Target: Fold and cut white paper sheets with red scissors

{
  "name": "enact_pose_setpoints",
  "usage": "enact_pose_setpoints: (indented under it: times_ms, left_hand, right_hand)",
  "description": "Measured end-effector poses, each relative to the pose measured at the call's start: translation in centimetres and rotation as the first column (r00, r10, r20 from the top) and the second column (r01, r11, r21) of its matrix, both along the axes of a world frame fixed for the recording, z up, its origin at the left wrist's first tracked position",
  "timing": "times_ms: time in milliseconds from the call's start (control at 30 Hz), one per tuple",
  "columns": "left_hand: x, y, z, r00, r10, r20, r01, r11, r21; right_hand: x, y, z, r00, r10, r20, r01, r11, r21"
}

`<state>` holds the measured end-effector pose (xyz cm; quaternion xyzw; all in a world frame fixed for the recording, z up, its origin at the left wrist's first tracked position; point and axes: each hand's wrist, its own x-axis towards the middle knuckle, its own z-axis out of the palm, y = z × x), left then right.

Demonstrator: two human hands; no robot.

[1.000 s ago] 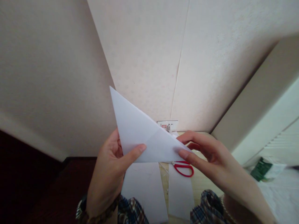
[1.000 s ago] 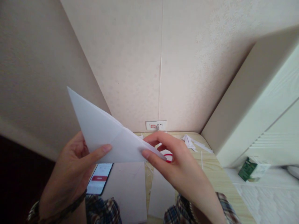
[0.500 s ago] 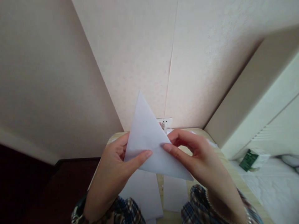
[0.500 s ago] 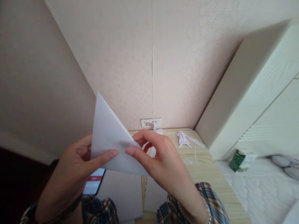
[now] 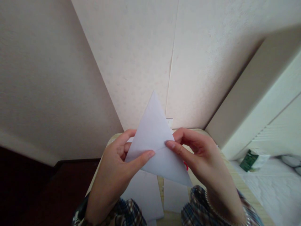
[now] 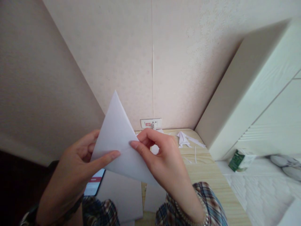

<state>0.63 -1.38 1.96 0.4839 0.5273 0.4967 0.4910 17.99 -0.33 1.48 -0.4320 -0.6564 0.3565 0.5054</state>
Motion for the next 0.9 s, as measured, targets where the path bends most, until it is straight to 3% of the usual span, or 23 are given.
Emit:
enact_pose_setpoints:
  times_ms: [267, 567, 900]
  left_hand:
    - [-1.5, 0.8, -0.9, 0.993, -0.06, 0.101, 0.051, 0.994, 0.093]
    - [-1.1, 0.5, -1.0, 0.993, -0.002, 0.119, -0.016, 0.989, 0.145]
    - [0.2, 0.5, -0.6, 0.984, 0.125, 0.129, -0.153, 0.96, 0.236]
  right_hand:
    - [0.7, -0.2, 0.1, 0.986, -0.081, -0.144, 0.068, 0.993, -0.093]
    - [1.0, 0.0, -0.1, 0.992, -0.001, -0.124, -0.012, 0.994, -0.107]
    - [1.0, -0.1, -0.2, 0.982, -0.06, -0.179, 0.042, 0.994, -0.103]
